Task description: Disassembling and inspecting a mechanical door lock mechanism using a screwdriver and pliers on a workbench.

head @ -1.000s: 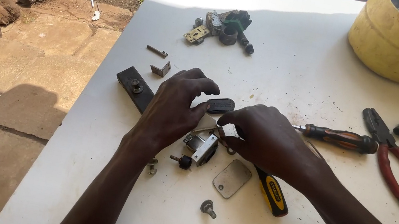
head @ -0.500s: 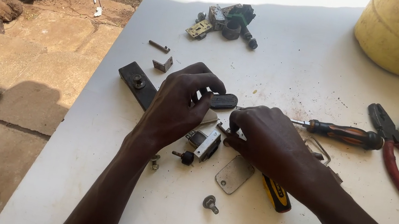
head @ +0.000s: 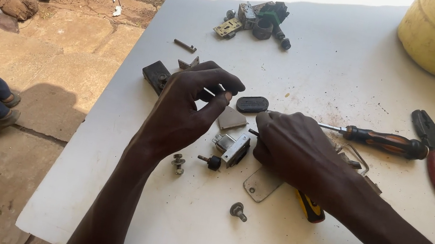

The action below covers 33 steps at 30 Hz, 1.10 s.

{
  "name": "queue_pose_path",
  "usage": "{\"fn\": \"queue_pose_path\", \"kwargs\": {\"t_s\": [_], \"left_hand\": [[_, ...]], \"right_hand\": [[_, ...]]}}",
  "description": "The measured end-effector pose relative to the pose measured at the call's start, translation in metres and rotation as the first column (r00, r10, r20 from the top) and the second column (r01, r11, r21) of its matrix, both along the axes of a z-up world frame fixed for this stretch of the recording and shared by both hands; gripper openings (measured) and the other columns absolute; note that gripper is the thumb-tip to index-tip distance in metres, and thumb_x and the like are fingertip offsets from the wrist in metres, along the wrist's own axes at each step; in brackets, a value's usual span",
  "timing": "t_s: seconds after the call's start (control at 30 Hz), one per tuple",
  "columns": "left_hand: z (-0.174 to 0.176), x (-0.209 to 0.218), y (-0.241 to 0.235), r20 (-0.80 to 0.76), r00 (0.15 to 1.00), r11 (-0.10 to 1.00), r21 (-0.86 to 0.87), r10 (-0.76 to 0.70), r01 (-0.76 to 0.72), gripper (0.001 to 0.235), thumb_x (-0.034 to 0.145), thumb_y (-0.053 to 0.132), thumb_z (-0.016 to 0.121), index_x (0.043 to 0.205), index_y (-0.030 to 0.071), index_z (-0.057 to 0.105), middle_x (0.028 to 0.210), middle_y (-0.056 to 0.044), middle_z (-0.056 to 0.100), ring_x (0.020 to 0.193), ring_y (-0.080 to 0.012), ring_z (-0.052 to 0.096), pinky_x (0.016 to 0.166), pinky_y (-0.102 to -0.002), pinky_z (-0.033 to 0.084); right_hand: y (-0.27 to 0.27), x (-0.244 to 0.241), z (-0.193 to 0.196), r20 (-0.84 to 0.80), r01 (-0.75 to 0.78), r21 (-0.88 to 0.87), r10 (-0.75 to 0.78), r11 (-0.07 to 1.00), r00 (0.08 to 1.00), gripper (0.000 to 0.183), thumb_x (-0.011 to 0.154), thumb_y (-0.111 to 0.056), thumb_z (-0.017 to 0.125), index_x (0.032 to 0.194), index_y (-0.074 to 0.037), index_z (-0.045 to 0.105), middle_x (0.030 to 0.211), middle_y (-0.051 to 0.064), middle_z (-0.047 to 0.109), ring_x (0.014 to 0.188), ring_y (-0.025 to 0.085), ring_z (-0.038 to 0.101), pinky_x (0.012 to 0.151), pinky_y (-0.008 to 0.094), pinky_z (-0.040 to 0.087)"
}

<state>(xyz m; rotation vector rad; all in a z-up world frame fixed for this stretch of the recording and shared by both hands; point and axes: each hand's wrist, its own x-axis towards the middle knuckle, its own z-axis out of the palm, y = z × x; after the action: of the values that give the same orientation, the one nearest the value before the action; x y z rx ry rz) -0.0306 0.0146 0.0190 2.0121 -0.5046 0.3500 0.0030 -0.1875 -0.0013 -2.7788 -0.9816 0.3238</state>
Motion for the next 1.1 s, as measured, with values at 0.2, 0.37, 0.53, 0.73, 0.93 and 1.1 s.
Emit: {"fn": "queue_pose_path", "kwargs": {"t_s": [0.2,0.37,0.53,0.73,0.93,1.1], "left_hand": [[0.005,-0.060,0.012,-0.093,0.983,0.987,0.055,0.156,-0.151,0.020,0.088,0.003,0.060,0.105,0.008,0.071,0.091,-0.002,0.064,0.079,-0.0109,0.064,0.071,-0.024,0.054],[-0.011,-0.091,0.021,-0.220,0.911,0.912,0.302,0.349,-0.277,0.032,0.079,0.014,0.071,0.111,0.018,0.072,0.108,0.003,0.067,0.092,-0.0123,0.065,0.069,-0.028,0.050],[-0.017,-0.097,0.018,-0.251,0.876,0.877,0.372,0.412,-0.306,0.026,0.078,0.017,0.075,0.104,0.018,0.076,0.101,0.005,0.070,0.081,-0.0110,0.066,0.065,-0.027,0.049],[0.013,-0.085,-0.014,-0.203,0.883,0.906,0.136,0.423,-0.402,0.028,0.077,0.017,0.080,0.104,0.013,0.074,0.088,0.003,0.076,0.069,-0.0084,0.065,0.067,-0.023,0.057],[0.028,-0.045,-0.079,0.024,1.000,0.996,0.085,0.019,-0.021,0.036,0.079,0.012,0.079,0.112,0.013,0.063,0.091,0.000,0.071,0.084,-0.0150,0.069,0.077,-0.030,0.052],[0.012,-0.003,-0.120,0.111,0.963,0.957,0.184,-0.246,0.224,0.047,0.078,0.002,0.070,0.121,0.012,0.054,0.096,-0.008,0.063,0.087,-0.0291,0.062,0.069,-0.039,0.048]], "right_hand": [[-0.047,-0.006,0.018,-0.708,0.597,0.666,0.128,0.447,0.695,0.015,0.085,-0.008,0.046,0.071,-0.006,0.042,0.066,0.006,0.036,0.056,0.017,0.030,0.044,0.030,0.023],[-0.067,-0.016,0.006,-0.751,0.675,0.654,0.187,0.343,0.633,0.032,0.092,-0.027,0.050,0.071,-0.003,0.047,0.061,0.009,0.040,0.045,0.014,0.027,0.039,0.027,0.019],[-0.073,-0.030,-0.007,-0.810,0.741,0.555,0.041,0.377,0.585,0.017,0.094,-0.016,0.064,0.086,-0.002,0.065,0.061,0.006,0.037,0.050,0.013,0.027,0.043,0.023,0.015],[-0.073,-0.037,-0.011,-0.731,0.634,0.651,0.119,0.419,0.672,0.033,0.096,-0.027,0.063,0.069,-0.009,0.058,0.054,0.002,0.039,0.048,0.011,0.030,0.042,0.027,0.020],[-0.080,-0.036,-0.011,-0.741,0.677,0.669,0.196,0.308,0.643,0.034,0.095,-0.027,0.059,0.090,0.004,0.073,0.048,0.005,0.038,0.041,0.012,0.031,0.037,0.026,0.020],[-0.101,-0.028,-0.016,-0.748,0.734,0.664,0.156,0.144,0.645,0.031,0.096,-0.021,0.064,0.072,-0.003,0.058,0.056,0.004,0.037,0.043,0.010,0.027,0.038,0.023,0.019]]}}
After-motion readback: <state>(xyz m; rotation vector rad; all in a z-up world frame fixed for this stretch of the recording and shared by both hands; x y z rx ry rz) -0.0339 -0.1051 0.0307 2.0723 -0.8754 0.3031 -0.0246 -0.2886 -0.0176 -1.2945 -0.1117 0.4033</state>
